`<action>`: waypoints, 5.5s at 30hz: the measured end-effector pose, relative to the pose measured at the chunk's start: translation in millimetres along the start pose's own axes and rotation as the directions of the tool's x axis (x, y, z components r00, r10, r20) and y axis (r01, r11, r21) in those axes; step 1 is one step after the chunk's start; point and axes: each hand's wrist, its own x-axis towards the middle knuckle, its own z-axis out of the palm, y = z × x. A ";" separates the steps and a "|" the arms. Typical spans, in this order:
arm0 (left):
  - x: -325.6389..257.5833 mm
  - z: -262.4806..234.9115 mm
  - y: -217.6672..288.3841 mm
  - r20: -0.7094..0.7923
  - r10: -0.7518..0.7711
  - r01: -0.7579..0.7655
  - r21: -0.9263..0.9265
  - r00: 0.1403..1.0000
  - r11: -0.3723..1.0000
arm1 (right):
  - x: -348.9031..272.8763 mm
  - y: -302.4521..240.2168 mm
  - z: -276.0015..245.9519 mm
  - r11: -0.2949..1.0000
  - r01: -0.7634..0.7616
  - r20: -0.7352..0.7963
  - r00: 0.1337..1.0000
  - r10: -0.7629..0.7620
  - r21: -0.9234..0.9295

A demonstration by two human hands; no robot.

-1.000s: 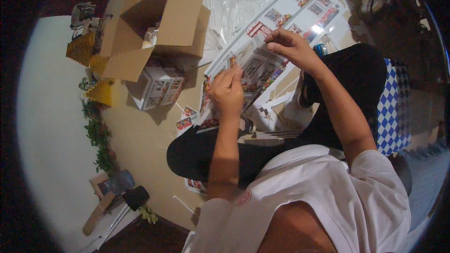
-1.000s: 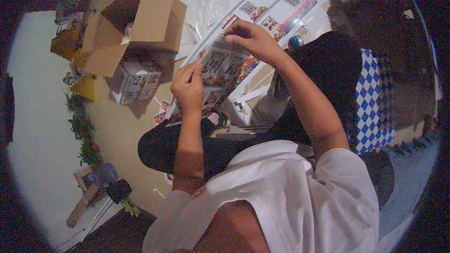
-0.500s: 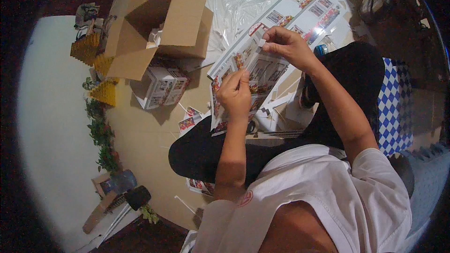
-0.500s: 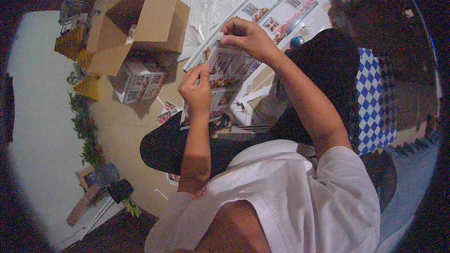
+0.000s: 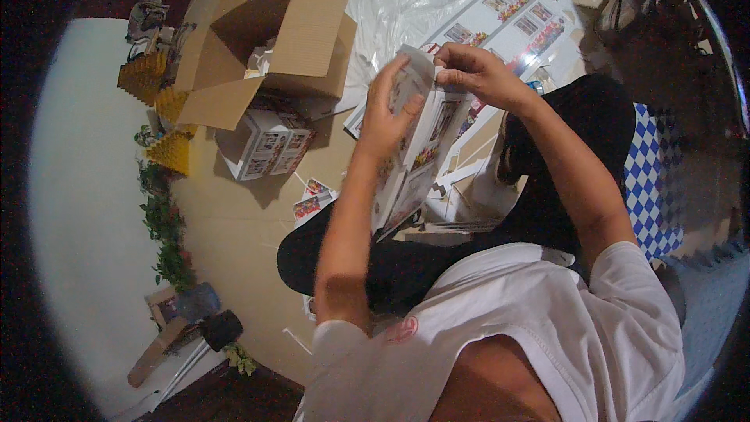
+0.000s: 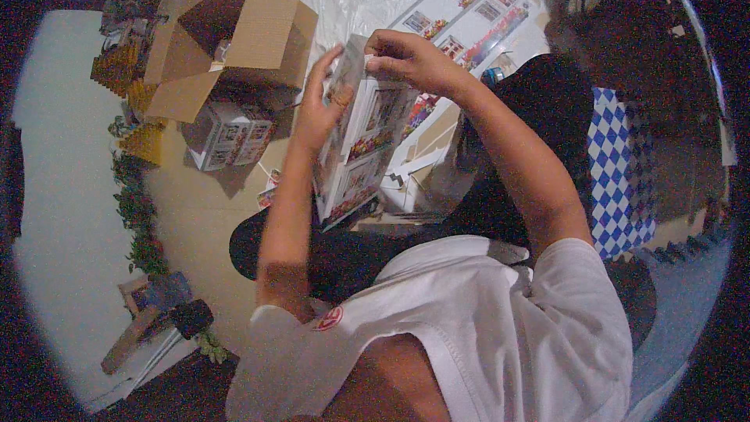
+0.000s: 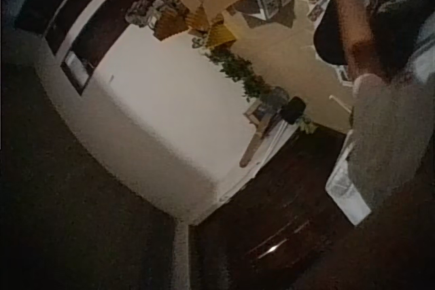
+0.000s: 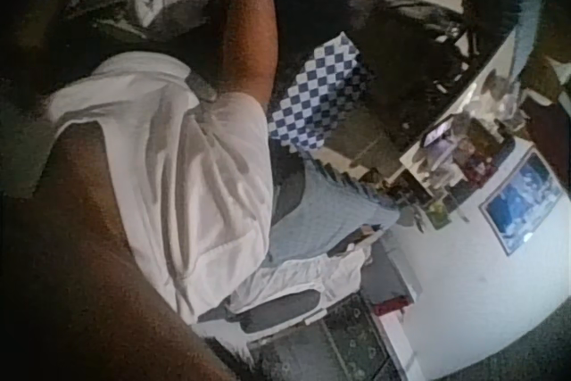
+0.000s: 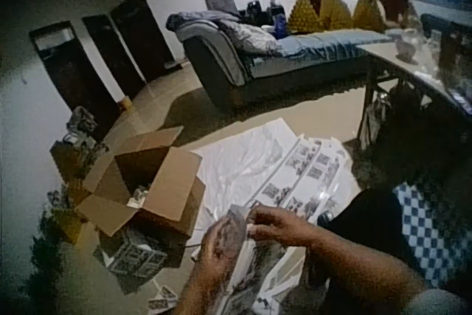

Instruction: The person assembles small printed paper boxes by folding flat sheets along pre-scored lines and taping the edges. They handle multiple sheets, fold them into box shapes, and secure the seams with tape.

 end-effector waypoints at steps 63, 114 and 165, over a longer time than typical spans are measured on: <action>-89.6 -40.0 -53.7 -0.188 -0.837 0.193 -0.925 0.513 0.326 | 10.1 24.5 -62.8 0.446 -0.302 -0.509 0.717 -0.476 -0.842; -143.4 6.1 -120.1 0.205 -0.931 0.355 -0.931 0.302 -0.090 | 38.7 119.2 113.1 0.599 0.290 0.232 0.957 -0.174 -0.747; -149.3 -17.8 -121.7 0.391 -0.866 0.554 -0.815 0.313 -0.168 | 64.0 152.3 -71.8 0.807 -0.584 -0.720 0.600 0.350 -0.094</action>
